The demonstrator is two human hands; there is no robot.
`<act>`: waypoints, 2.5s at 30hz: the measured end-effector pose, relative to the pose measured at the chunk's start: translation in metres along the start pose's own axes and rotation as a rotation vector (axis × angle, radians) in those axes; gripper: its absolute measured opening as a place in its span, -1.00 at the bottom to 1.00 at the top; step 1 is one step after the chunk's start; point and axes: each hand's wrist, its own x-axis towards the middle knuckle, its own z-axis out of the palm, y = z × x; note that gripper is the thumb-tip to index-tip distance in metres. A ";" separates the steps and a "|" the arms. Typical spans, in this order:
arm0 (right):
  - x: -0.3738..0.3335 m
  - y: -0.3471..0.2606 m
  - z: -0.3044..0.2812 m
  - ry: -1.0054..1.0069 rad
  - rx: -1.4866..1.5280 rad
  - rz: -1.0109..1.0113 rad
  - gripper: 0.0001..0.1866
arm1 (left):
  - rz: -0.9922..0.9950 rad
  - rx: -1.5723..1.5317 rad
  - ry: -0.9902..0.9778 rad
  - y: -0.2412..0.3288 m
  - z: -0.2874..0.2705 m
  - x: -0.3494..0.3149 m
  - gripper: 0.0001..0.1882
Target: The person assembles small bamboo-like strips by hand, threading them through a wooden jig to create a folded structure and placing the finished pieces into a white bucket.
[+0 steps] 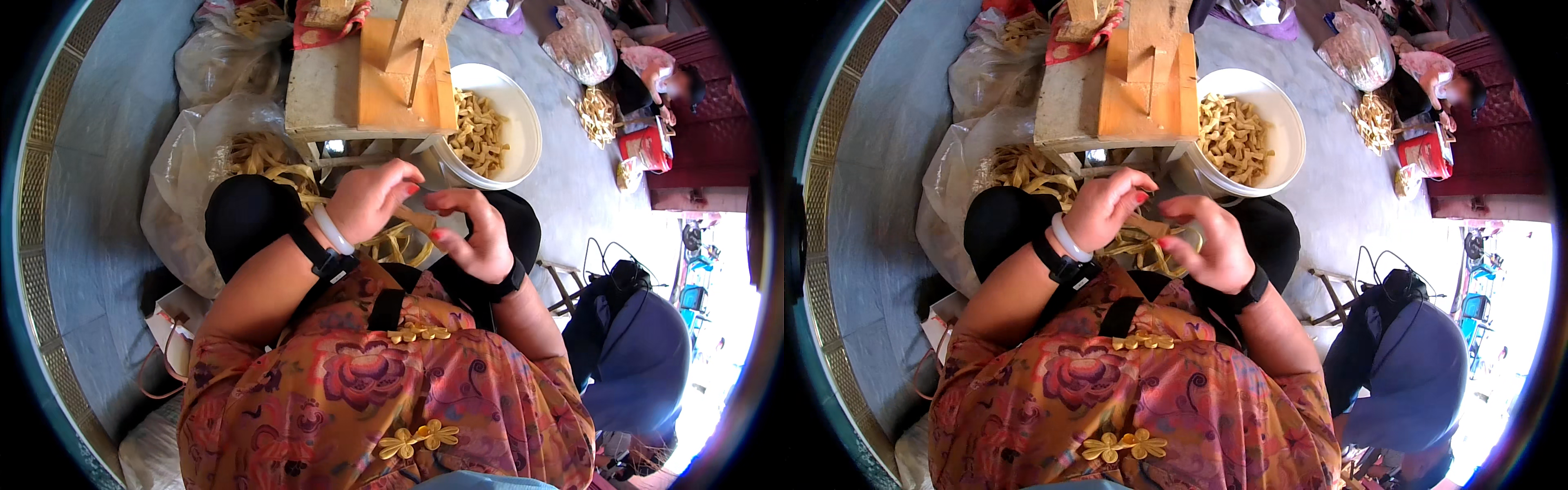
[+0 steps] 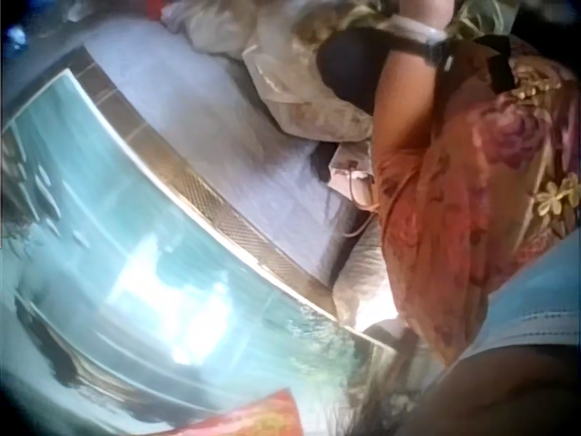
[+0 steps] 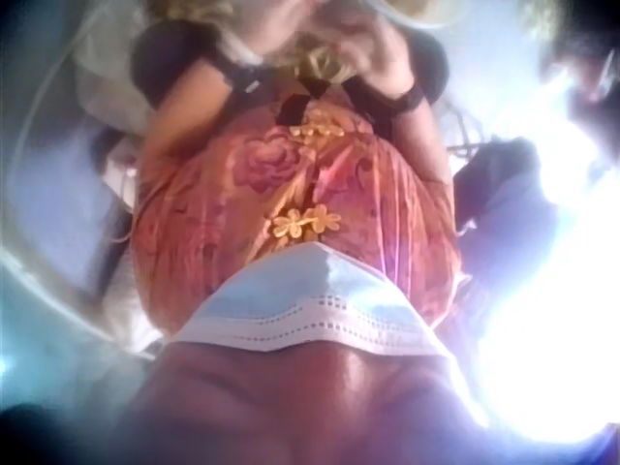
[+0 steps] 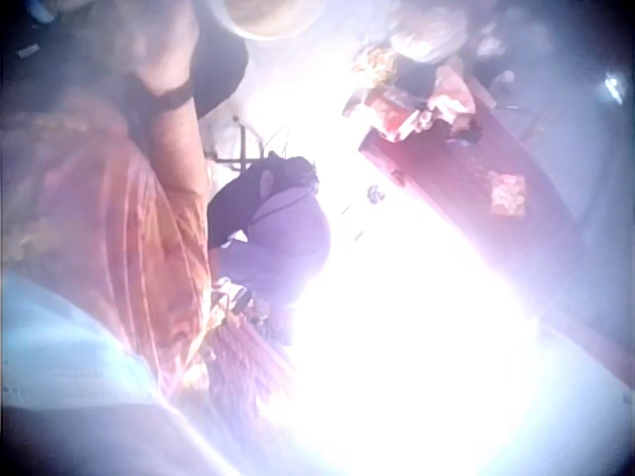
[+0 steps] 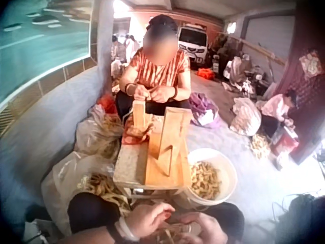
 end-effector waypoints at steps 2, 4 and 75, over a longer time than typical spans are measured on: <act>0.008 0.000 0.005 -0.242 -0.117 -0.062 -0.78 | 0.013 -0.003 -0.060 0.006 0.003 0.001 -0.87; 0.009 0.004 0.009 -0.239 -0.240 -0.105 -0.79 | 0.053 0.167 0.072 -0.007 -0.008 0.005 -0.91; 0.003 0.079 -0.049 0.042 0.418 0.452 -0.96 | -0.614 -0.784 -0.495 -0.029 -0.022 -0.011 -0.80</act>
